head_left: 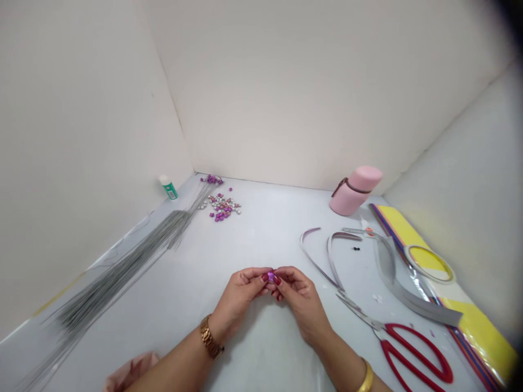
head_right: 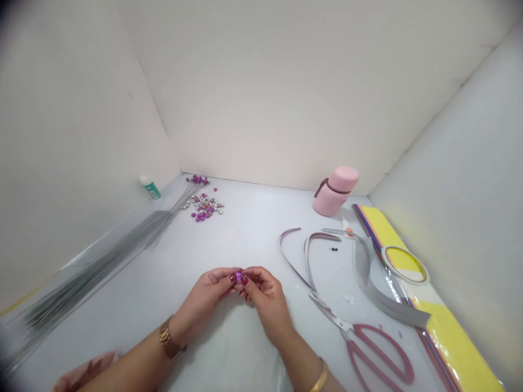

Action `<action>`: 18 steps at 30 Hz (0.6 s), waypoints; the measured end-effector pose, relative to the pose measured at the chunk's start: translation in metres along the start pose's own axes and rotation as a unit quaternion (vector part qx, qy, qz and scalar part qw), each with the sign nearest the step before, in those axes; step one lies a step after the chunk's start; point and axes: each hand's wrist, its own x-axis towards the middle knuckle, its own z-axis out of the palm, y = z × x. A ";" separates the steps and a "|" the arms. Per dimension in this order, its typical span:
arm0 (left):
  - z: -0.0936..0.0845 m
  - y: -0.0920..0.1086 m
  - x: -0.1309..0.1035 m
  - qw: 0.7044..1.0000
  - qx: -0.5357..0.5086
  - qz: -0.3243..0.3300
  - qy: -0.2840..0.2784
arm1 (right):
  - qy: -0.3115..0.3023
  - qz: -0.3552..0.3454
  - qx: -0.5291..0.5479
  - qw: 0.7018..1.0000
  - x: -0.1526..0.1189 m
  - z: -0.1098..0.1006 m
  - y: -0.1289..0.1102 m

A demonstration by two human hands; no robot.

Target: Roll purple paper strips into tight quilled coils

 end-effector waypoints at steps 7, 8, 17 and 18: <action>0.007 0.007 -0.002 0.998 -0.046 -0.007 -0.036 | -0.020 0.034 0.039 0.998 0.000 0.000 -0.002; 0.009 0.007 -0.003 0.998 -0.046 -0.003 -0.045 | -0.020 0.035 0.043 0.998 0.000 0.000 -0.003; 0.012 0.006 -0.005 0.998 -0.031 0.008 -0.058 | -0.009 0.045 0.068 0.997 -0.001 0.002 -0.004; 0.013 0.006 -0.005 0.998 -0.030 0.008 -0.057 | -0.007 0.044 0.070 0.997 -0.001 0.002 -0.004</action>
